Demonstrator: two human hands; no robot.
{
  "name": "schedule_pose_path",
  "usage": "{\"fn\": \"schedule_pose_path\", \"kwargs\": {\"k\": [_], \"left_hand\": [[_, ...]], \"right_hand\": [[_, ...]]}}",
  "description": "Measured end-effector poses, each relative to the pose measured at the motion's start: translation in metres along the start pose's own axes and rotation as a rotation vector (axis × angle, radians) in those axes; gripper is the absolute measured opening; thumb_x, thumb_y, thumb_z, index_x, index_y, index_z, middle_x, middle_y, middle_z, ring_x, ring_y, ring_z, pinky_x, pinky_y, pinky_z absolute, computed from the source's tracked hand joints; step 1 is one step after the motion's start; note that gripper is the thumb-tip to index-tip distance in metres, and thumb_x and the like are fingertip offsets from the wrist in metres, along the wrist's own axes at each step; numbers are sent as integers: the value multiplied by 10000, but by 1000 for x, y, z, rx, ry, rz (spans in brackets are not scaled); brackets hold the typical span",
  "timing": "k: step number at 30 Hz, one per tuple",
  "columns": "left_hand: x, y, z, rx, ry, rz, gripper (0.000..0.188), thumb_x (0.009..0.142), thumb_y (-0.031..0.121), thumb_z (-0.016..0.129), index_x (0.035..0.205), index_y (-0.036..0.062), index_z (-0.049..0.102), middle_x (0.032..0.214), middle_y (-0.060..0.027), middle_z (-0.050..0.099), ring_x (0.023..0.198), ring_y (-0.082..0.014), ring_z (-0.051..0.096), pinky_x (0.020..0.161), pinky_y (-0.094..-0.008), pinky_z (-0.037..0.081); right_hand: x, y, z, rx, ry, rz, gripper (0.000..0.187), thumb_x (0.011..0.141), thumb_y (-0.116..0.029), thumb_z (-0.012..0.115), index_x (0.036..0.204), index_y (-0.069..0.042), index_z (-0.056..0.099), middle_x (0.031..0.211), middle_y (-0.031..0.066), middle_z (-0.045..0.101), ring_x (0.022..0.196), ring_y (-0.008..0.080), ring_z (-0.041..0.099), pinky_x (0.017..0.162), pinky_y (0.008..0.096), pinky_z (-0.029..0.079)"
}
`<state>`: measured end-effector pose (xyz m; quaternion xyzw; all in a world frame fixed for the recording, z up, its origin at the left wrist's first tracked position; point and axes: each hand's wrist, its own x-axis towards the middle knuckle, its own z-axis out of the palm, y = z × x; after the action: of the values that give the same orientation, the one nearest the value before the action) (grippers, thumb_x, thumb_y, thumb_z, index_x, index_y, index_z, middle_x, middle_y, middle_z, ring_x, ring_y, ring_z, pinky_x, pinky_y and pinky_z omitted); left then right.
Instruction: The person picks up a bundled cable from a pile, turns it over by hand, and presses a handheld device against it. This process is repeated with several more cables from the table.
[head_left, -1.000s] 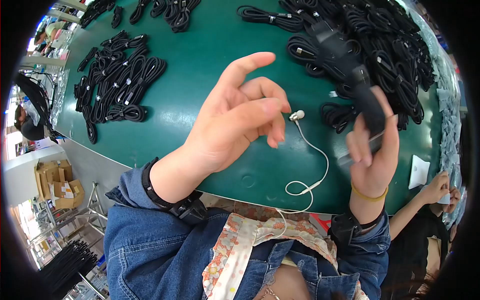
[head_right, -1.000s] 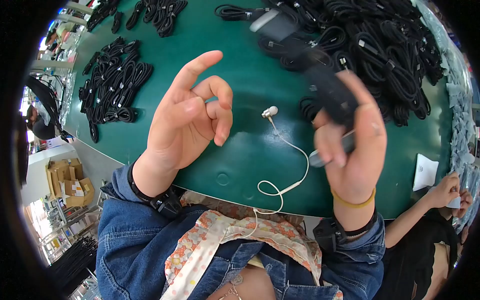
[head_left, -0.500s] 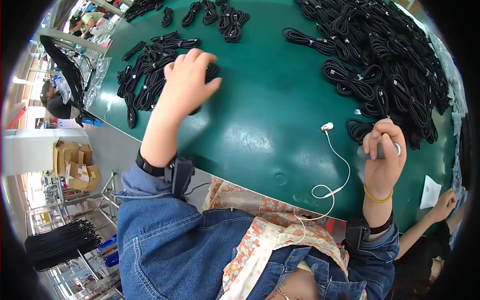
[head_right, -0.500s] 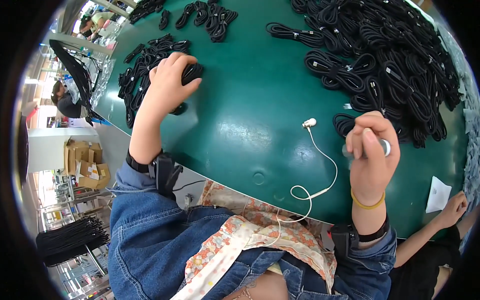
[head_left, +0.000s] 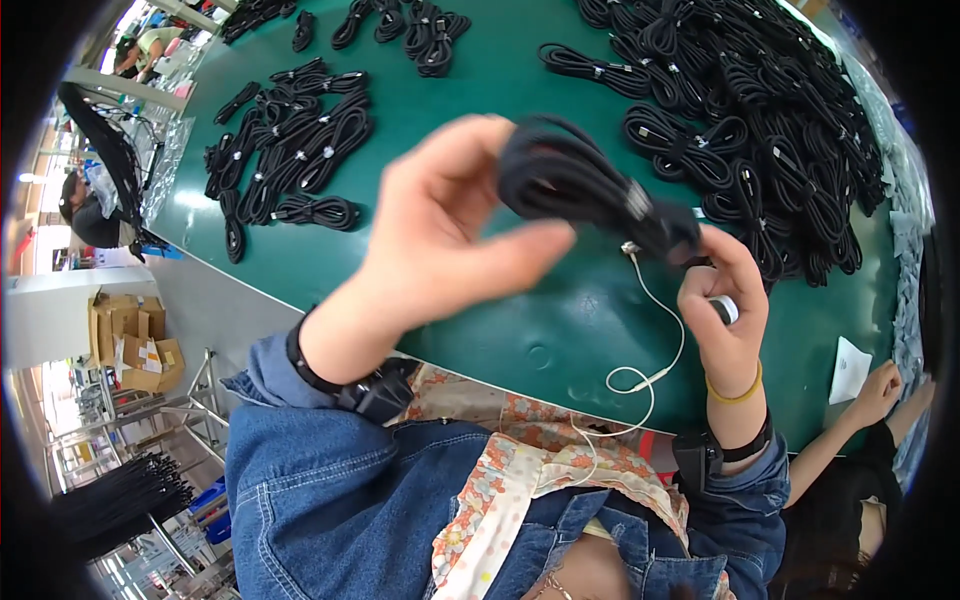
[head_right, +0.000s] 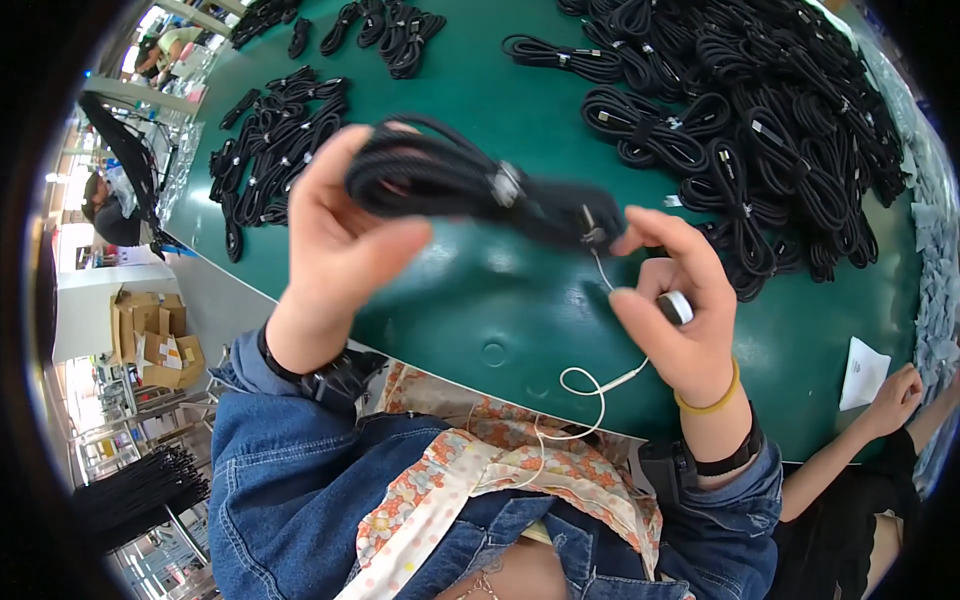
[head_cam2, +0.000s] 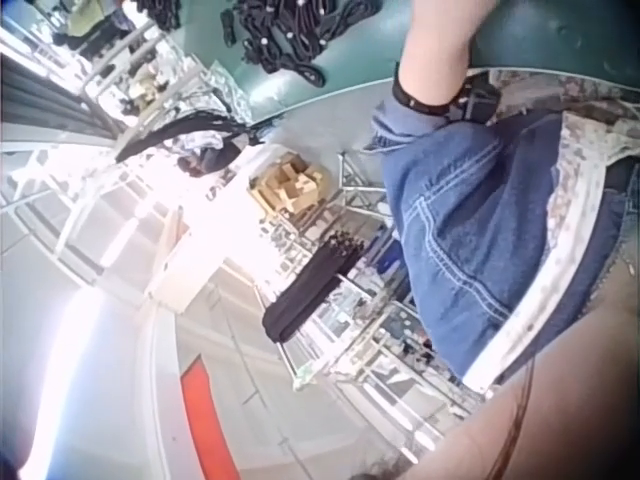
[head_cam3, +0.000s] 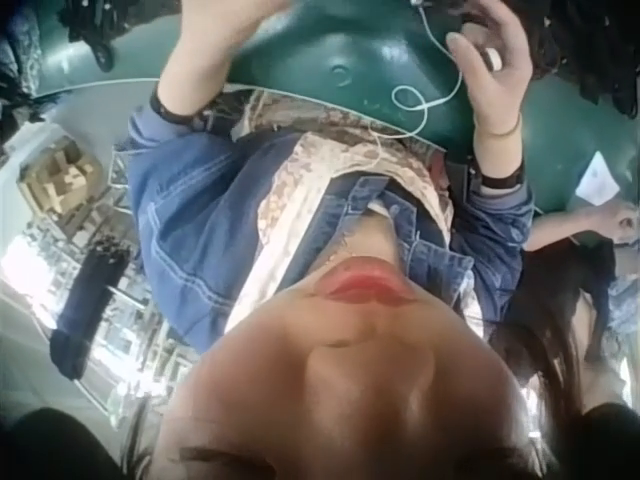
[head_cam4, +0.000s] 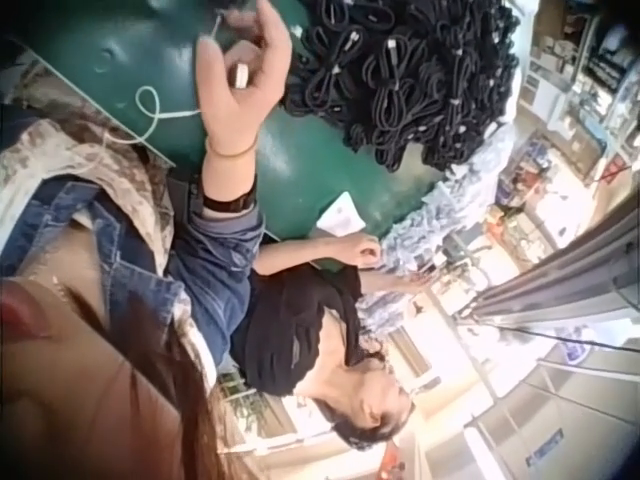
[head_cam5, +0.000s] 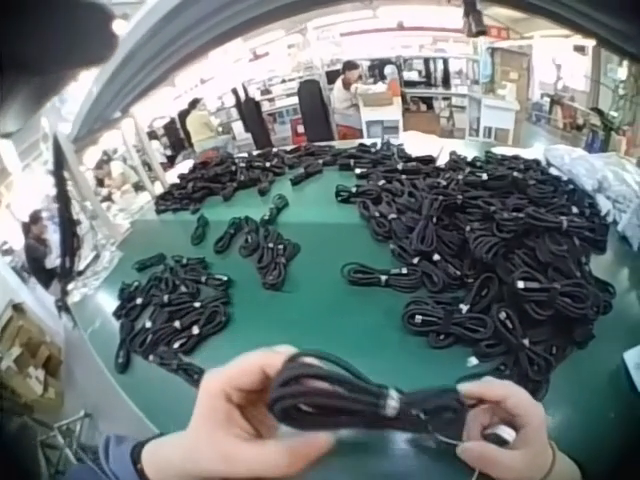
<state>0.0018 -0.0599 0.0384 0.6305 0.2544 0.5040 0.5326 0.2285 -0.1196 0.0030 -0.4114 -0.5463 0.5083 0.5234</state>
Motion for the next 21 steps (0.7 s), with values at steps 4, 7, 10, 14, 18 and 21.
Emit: {"fn": "schedule_pose_path", "kwargs": {"k": [4,7,10,14,18,21], "left_hand": [[-4,-17,29,-461,-25,-183,328,678,-61,589,985,-27,476,949,-87,536,861,-136,532,758,-258,438],[-3,-27,30,-589,-14,-280,332,689,-66,573,1002,-30,470,946,-98,542,841,-143,545,726,-257,455],[-4,-33,25,-647,-18,-374,335,693,-73,560,1013,-34,468,927,-101,551,822,-146,553,693,-253,468],[-3,-40,20,-675,-91,-372,342,693,-65,559,1021,-28,469,898,-84,563,783,-135,558,674,-241,469],[-2,-40,21,-707,-42,-484,343,688,-42,568,1018,-4,480,871,-59,568,731,-106,543,616,-218,450],[-2,-41,23,-768,24,-535,307,693,-25,564,989,17,495,848,-41,566,679,-87,520,567,-204,416]], "right_hand": [[1,1,-2,278,-148,-96,573,638,50,582,1159,61,344,971,120,497,676,75,475,580,164,376],[-5,-1,1,168,-8,-105,578,634,44,598,1147,83,334,993,147,497,783,121,516,662,194,412],[-7,1,-2,114,27,-134,573,636,43,605,1135,100,330,1017,173,493,879,164,528,736,225,425],[-5,2,-5,87,-25,-194,545,648,44,605,1119,109,338,1032,187,489,951,193,515,794,253,415],[-5,0,-7,24,-14,-157,519,659,42,607,1111,99,358,1004,161,507,912,163,521,763,234,417],[-5,0,-8,-33,-37,-123,501,664,46,604,1106,91,371,983,145,519,888,143,522,744,218,415]]}}
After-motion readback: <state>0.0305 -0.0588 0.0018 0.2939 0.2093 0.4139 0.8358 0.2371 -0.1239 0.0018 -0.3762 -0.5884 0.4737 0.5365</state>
